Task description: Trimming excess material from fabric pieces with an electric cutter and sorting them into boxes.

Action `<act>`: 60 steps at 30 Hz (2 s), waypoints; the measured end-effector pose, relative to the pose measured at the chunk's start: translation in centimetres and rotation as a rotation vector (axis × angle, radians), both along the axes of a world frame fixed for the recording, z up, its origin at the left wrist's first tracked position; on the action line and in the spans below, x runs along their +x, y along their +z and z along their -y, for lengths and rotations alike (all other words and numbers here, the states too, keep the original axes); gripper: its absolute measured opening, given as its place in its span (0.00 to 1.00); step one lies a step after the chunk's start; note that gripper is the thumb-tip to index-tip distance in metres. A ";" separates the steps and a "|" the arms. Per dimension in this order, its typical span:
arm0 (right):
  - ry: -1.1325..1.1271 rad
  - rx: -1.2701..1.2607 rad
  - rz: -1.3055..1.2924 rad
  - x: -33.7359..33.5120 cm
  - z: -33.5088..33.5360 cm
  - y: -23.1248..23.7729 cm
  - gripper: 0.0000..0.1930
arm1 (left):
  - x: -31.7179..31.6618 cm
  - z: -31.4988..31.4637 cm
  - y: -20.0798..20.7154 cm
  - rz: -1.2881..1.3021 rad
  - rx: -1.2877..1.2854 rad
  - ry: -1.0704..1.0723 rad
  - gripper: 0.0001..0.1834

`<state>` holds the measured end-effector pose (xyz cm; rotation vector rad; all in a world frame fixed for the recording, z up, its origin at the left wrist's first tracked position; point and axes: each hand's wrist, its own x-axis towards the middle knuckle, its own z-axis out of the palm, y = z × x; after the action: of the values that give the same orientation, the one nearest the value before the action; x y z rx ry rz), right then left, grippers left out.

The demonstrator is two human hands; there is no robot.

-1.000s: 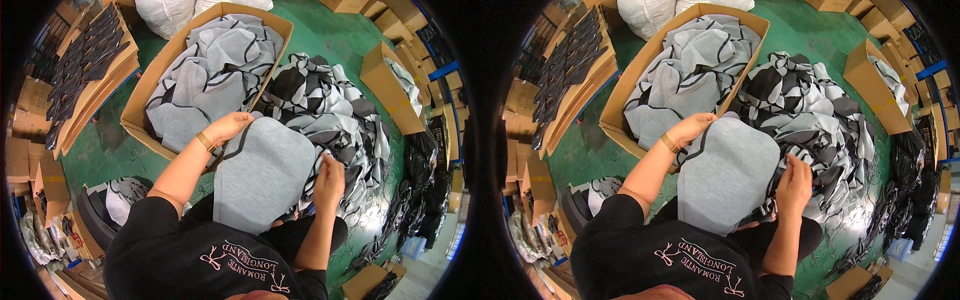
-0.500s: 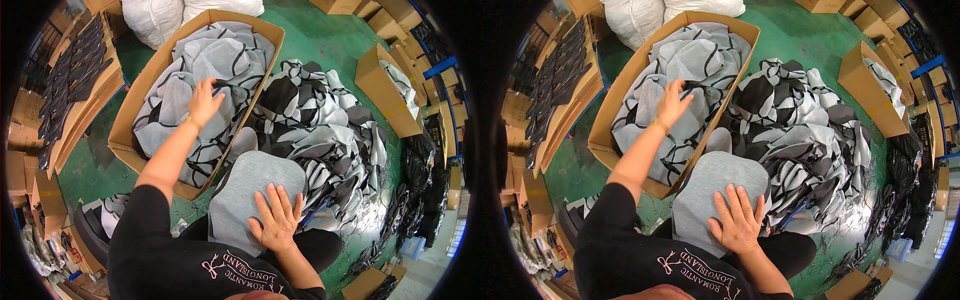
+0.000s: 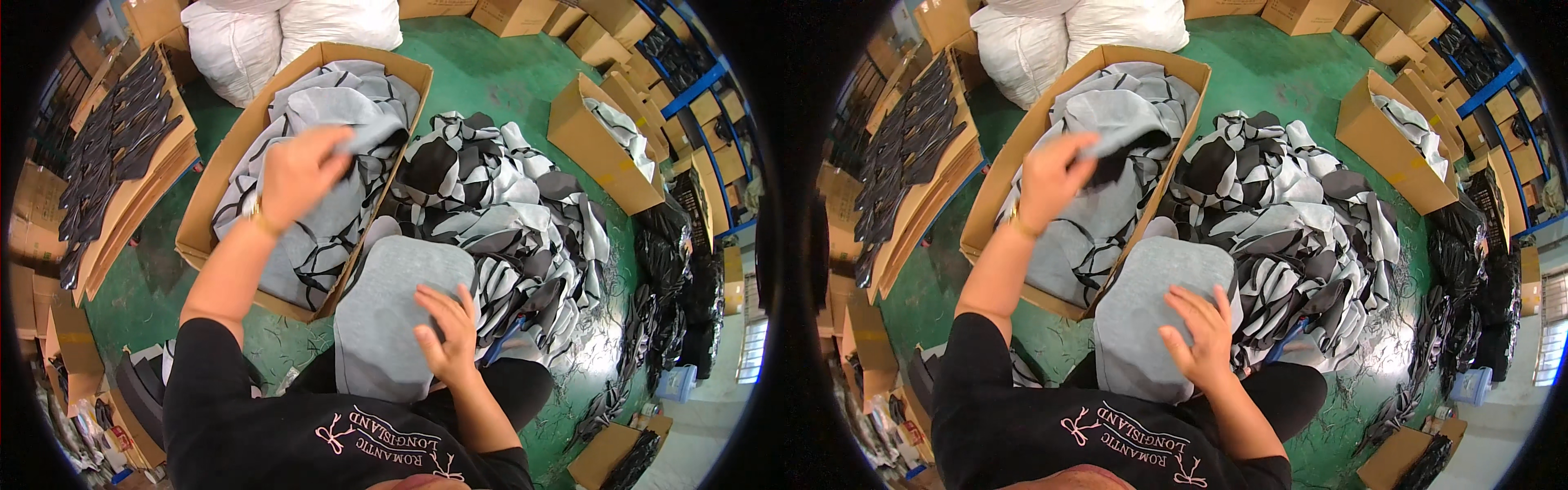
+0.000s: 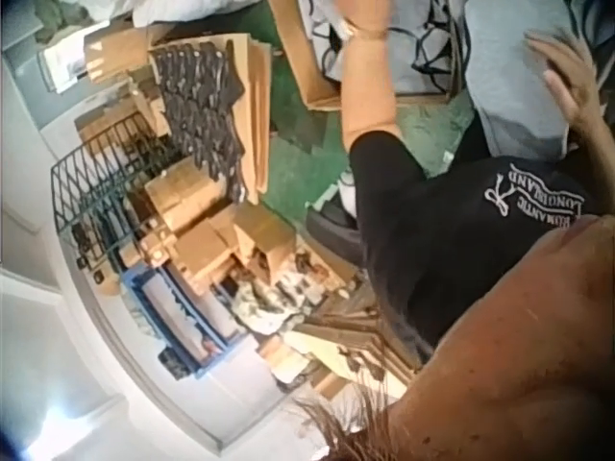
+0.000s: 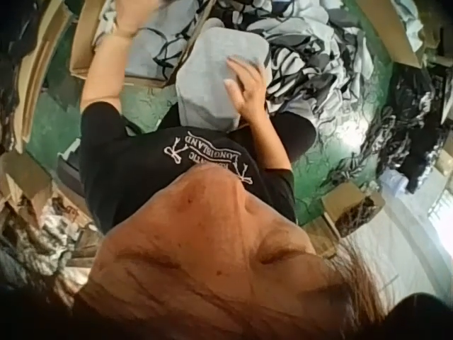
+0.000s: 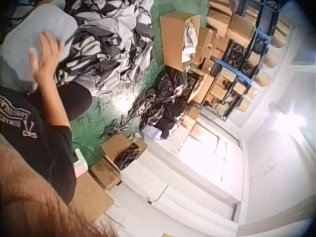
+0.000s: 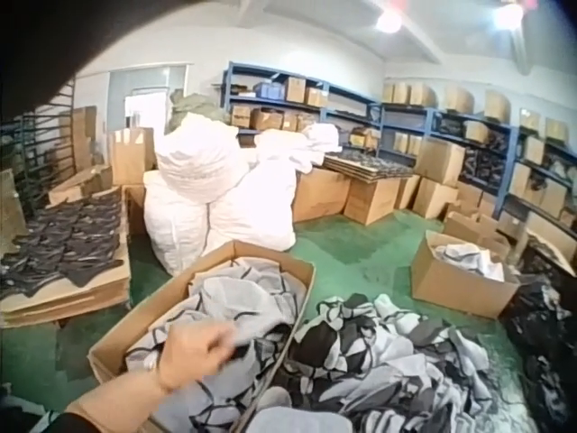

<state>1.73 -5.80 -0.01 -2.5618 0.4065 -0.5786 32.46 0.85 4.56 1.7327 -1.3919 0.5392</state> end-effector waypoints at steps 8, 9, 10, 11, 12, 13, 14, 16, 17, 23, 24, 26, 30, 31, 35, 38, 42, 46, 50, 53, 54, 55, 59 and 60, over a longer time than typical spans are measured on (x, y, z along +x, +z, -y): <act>0.279 2.215 0.381 1.2 -0.9 1.1 0.35 | -17.4 -11.5 0.0 -0.168 0.352 -0.941 0.12; 0.147 2.071 0.362 1.0 -0.8 0.7 0.34 | -18.8 -12.3 -1.0 -0.292 0.420 -1.028 0.12; 0.023 1.924 0.342 1.1 -1.0 0.7 0.33 | -19.8 -12.9 -1.4 -0.417 0.489 -1.112 0.12; -0.001 1.876 0.346 1.2 -1.2 0.8 0.27 | -20.5 -13.2 -1.5 -0.558 0.601 -1.167 0.10; -0.003 1.882 0.346 1.2 -1.6 1.1 0.27 | -20.4 -13.4 -1.5 -0.562 0.606 -1.166 0.10; -0.080 1.660 0.278 1.5 -2.3 2.1 0.23 | -19.6 -13.1 -0.4 -0.684 0.612 -1.191 0.09; -0.163 1.429 0.221 1.3 -2.7 2.7 0.20 | -18.7 -12.5 0.7 -0.802 0.616 -1.229 0.08; -0.114 1.535 0.281 0.0 -2.8 2.7 0.13 | -15.4 -12.7 1.5 -0.971 0.238 -0.971 0.10; 0.022 1.492 0.181 -0.7 -3.1 3.3 0.13 | -14.1 -12.9 1.7 -1.128 -0.063 -0.786 0.14; 0.512 1.301 0.223 -3.7 -3.5 6.5 0.09 | -12.0 -9.4 -2.5 -1.536 0.769 -1.313 0.33; 0.503 1.261 0.298 -4.1 -2.6 6.4 0.09 | -13.0 -9.8 -4.4 -1.735 0.868 -1.423 0.35; 0.206 1.148 0.480 -4.9 -1.7 5.8 0.09 | -14.9 -11.3 -1.7 -2.035 0.971 -0.706 0.36; -0.189 1.021 0.526 -5.4 0.5 3.2 0.09 | -13.1 -12.6 -5.9 -2.142 0.366 -1.314 0.30; -0.243 0.960 0.529 -4.7 1.2 2.5 0.09 | -11.3 -11.9 -6.3 -1.931 0.283 -1.299 0.24; -0.396 0.798 0.401 -0.6 5.9 -0.4 0.09 | -7.1 -5.7 -5.3 -1.690 0.191 -0.599 0.12; -0.430 0.831 0.309 2.1 9.0 -4.7 0.11 | -4.4 -1.7 -10.5 -1.434 0.333 -0.294 0.12; -0.464 0.670 0.124 0.3 6.7 -7.5 0.11 | -6.5 -2.3 -13.5 -1.196 0.470 -0.032 0.17; -0.467 0.741 0.276 -4.2 3.3 -9.2 0.10 | -10.0 -5.4 -14.2 -1.208 0.352 -0.232 0.14; -0.510 0.163 -0.366 -4.6 5.5 -4.7 0.08 | -7.1 -4.8 -14.9 -1.039 0.646 -0.218 0.14; -0.548 0.046 -0.013 -3.0 6.1 -0.8 0.12 | -0.4 -2.9 -17.5 -0.735 0.416 0.183 0.21; -0.516 0.015 0.141 -2.2 5.7 0.0 0.15 | 2.1 -2.6 -19.4 -0.498 0.274 0.363 0.23; -0.429 -0.012 0.160 -1.0 4.8 0.7 0.18 | 4.5 -2.4 -20.7 -0.452 0.354 0.526 0.26; -0.166 -0.210 -0.147 0.8 0.7 0.2 0.26 | 6.2 1.0 -20.6 -0.693 0.823 0.777 0.31; -0.139 -0.237 -0.152 0.6 0.2 -0.2 0.26 | 6.5 1.4 -21.0 -0.693 0.823 0.769 0.31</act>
<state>2.29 -6.02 -0.24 -2.8329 0.6051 -0.5081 39.01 -0.54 -16.45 2.7617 -0.3977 -0.3314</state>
